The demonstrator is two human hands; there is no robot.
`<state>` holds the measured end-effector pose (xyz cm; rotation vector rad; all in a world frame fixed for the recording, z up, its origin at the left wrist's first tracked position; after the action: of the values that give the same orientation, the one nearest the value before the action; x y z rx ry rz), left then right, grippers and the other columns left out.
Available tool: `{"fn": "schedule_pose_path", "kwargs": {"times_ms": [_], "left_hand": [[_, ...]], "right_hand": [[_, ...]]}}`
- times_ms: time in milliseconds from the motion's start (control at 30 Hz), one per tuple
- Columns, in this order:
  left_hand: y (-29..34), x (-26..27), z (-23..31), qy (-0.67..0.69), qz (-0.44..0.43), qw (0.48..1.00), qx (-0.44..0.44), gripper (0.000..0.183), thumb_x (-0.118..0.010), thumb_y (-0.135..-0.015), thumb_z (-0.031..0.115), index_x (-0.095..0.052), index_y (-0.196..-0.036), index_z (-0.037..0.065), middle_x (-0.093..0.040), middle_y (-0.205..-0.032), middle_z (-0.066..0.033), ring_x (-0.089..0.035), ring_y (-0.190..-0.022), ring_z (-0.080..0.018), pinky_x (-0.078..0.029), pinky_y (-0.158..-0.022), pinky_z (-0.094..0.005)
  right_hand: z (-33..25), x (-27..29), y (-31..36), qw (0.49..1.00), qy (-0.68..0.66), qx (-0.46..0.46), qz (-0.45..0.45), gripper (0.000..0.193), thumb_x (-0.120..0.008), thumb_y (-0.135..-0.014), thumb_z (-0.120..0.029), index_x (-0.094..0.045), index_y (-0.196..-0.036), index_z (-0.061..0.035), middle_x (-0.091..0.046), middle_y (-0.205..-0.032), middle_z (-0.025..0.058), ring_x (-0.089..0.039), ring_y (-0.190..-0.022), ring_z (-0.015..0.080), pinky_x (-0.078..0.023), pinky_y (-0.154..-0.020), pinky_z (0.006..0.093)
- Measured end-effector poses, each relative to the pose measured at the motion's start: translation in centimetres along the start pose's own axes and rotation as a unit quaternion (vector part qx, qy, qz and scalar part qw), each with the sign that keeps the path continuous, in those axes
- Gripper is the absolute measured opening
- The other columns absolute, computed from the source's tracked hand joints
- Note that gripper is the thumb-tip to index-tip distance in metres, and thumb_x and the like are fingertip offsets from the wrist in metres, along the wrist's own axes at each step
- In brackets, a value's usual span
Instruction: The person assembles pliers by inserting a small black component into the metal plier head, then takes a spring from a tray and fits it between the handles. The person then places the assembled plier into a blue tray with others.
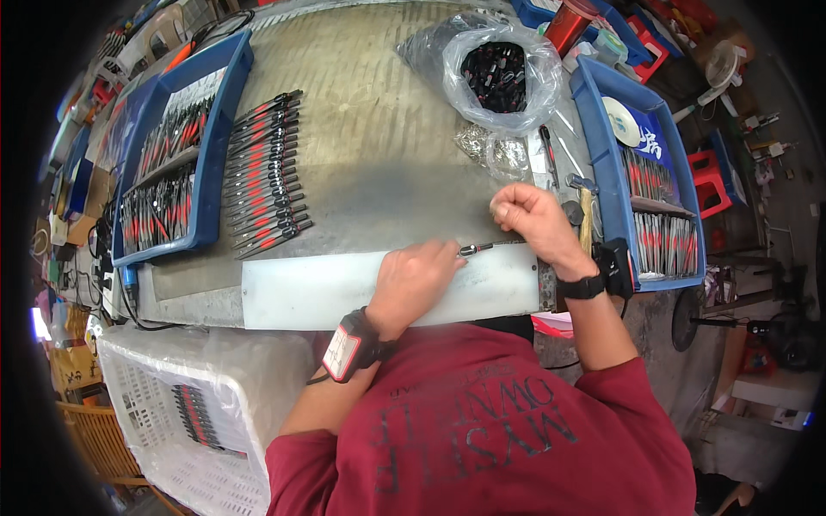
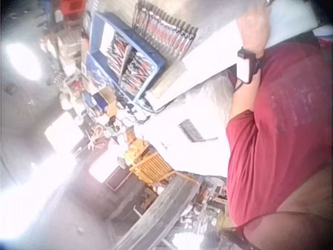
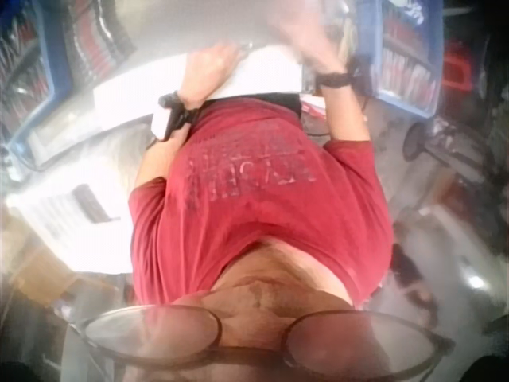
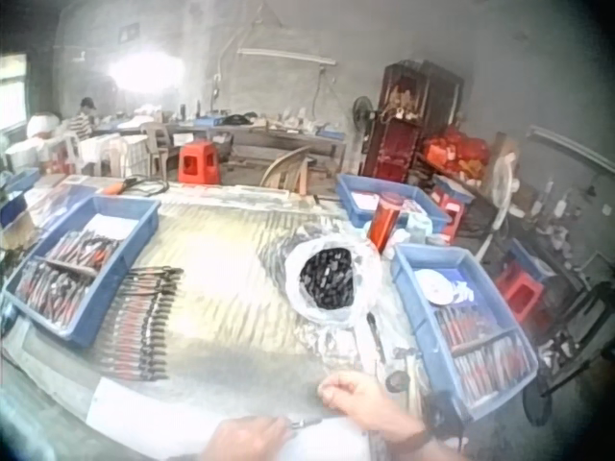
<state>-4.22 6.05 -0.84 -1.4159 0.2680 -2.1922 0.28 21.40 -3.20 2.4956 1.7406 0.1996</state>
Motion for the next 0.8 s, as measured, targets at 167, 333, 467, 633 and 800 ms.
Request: {"fn": "schedule_pose_path", "kwargs": {"times_ms": [167,333,467,633,800], "left_hand": [[0.0,0.1,0.0,-0.003,0.004,1.0,-0.002,0.02,-0.069,-0.078,0.019,-0.056,-0.085,0.007,-0.051,-0.065,-0.007,-0.057,-0.056,-0.0253,-0.045,-0.048,-0.0374],[-0.1,0.2,0.1,-0.006,0.01,1.0,-0.002,0.021,-0.068,-0.078,0.021,-0.053,-0.078,0.007,-0.052,-0.066,-0.0075,-0.058,-0.057,-0.0252,-0.045,-0.048,-0.0374],[-0.1,0.2,0.0,-0.005,0.015,1.0,0.0,0.021,-0.068,-0.079,0.022,-0.053,-0.078,0.007,-0.052,-0.066,-0.0074,-0.058,-0.056,-0.0254,-0.045,-0.047,-0.0368],[-0.1,0.3,-0.1,0.008,0.023,1.0,-0.002,0.021,-0.068,-0.079,0.022,-0.053,-0.078,0.008,-0.052,-0.066,-0.0074,-0.058,-0.055,-0.0259,-0.045,-0.046,-0.0366],[-0.1,0.2,-0.1,0.005,0.016,1.0,0.0,0.021,-0.068,-0.079,0.022,-0.053,-0.078,0.007,-0.052,-0.066,-0.0072,-0.058,-0.056,-0.026,-0.046,-0.047,-0.0364]], "right_hand": [[-0.4,-2.3,1.8,0.989,0.123,0.075,0.028,0.007,-0.058,-0.089,-0.006,-0.061,-0.089,0.0,-0.055,-0.082,-0.0011,-0.048,-0.073,0.007,-0.04,-0.066,0.0212],[-0.1,-2.9,2.4,0.977,0.172,0.11,0.06,0.007,-0.06,-0.088,-0.005,-0.061,-0.087,0.0019,-0.054,-0.082,0.0026,-0.05,-0.074,0.0098,-0.041,-0.066,0.0228],[0.0,-3.0,2.9,0.972,0.179,0.128,0.083,0.007,-0.06,-0.088,-0.005,-0.061,-0.088,0.0021,-0.055,-0.083,0.0041,-0.052,-0.076,0.0112,-0.042,-0.068,0.0236],[-0.1,-3.0,3.3,0.972,0.171,0.136,0.089,0.006,-0.06,-0.088,-0.003,-0.061,-0.088,0.0023,-0.057,-0.084,0.0045,-0.053,-0.077,0.0117,-0.043,-0.069,0.0245],[-0.5,-2.9,3.6,0.966,0.201,0.145,0.076,0.006,-0.059,-0.087,-0.003,-0.061,-0.088,0.0024,-0.057,-0.086,0.0066,-0.054,-0.078,0.0143,-0.044,-0.07,0.0255]]}}
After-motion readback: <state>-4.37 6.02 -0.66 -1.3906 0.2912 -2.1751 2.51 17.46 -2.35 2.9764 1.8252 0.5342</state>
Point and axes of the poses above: each hand's wrist, its own y-axis away from the middle knuckle, its own x-axis out of the back of the hand, z = x × y, the point moved 9 cm from there along -y, towards the middle knuckle
